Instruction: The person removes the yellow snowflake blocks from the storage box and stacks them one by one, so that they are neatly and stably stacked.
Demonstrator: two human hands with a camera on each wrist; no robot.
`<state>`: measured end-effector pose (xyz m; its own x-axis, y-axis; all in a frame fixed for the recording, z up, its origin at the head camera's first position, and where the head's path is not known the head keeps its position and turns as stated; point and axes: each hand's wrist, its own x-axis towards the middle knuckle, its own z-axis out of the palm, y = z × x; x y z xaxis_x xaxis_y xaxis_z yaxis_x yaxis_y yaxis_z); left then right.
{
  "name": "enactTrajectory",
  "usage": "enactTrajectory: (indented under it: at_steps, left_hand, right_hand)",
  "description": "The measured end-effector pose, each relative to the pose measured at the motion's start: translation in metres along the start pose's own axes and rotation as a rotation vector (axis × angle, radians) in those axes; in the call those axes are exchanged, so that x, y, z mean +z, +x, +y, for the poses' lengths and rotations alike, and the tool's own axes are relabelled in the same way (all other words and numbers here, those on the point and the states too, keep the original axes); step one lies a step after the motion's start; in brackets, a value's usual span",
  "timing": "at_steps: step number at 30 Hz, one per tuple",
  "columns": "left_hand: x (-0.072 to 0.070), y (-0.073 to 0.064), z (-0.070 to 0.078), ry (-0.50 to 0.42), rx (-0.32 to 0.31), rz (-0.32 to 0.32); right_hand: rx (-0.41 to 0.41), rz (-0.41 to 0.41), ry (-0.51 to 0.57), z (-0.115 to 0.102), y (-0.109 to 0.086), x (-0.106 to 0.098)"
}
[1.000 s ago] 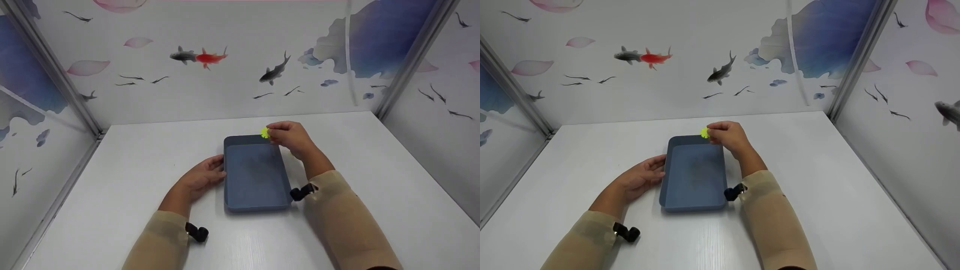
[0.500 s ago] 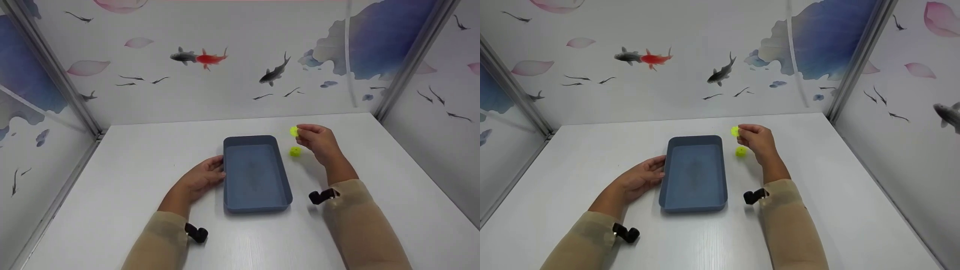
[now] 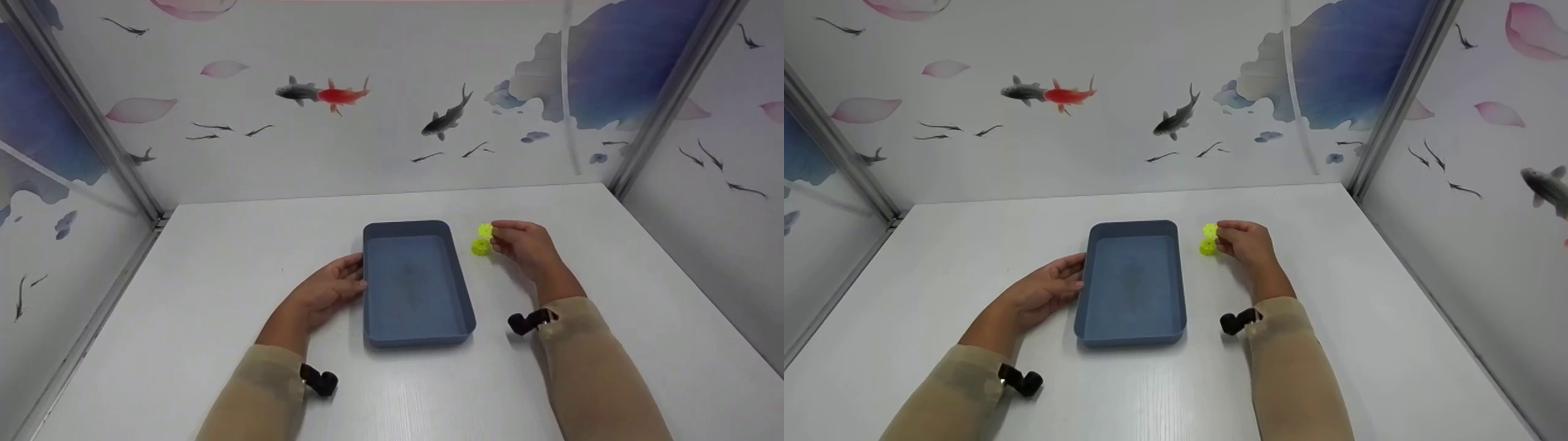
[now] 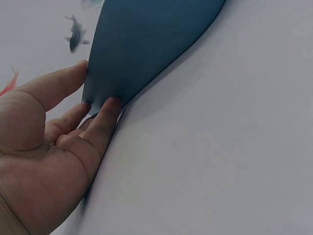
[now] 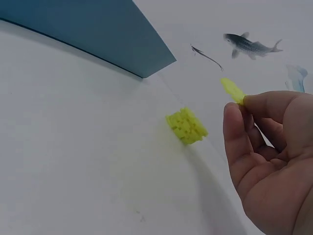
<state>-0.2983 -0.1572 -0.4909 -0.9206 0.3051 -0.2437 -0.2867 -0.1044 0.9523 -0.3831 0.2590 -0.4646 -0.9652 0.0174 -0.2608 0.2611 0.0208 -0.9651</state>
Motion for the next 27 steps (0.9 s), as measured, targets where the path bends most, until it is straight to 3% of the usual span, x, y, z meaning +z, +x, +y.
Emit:
enactTrajectory:
  at_steps: [17, 27]
  left_hand:
    - [0.000, 0.000, 0.001, -0.021, -0.003, -0.006]
    - [0.000, -0.001, 0.001, -0.016, -0.003, -0.005]
  right_hand:
    - [0.085, 0.065, -0.067, 0.012, 0.003, 0.003]
    - [0.112, 0.059, -0.044, 0.014, 0.005, 0.003]
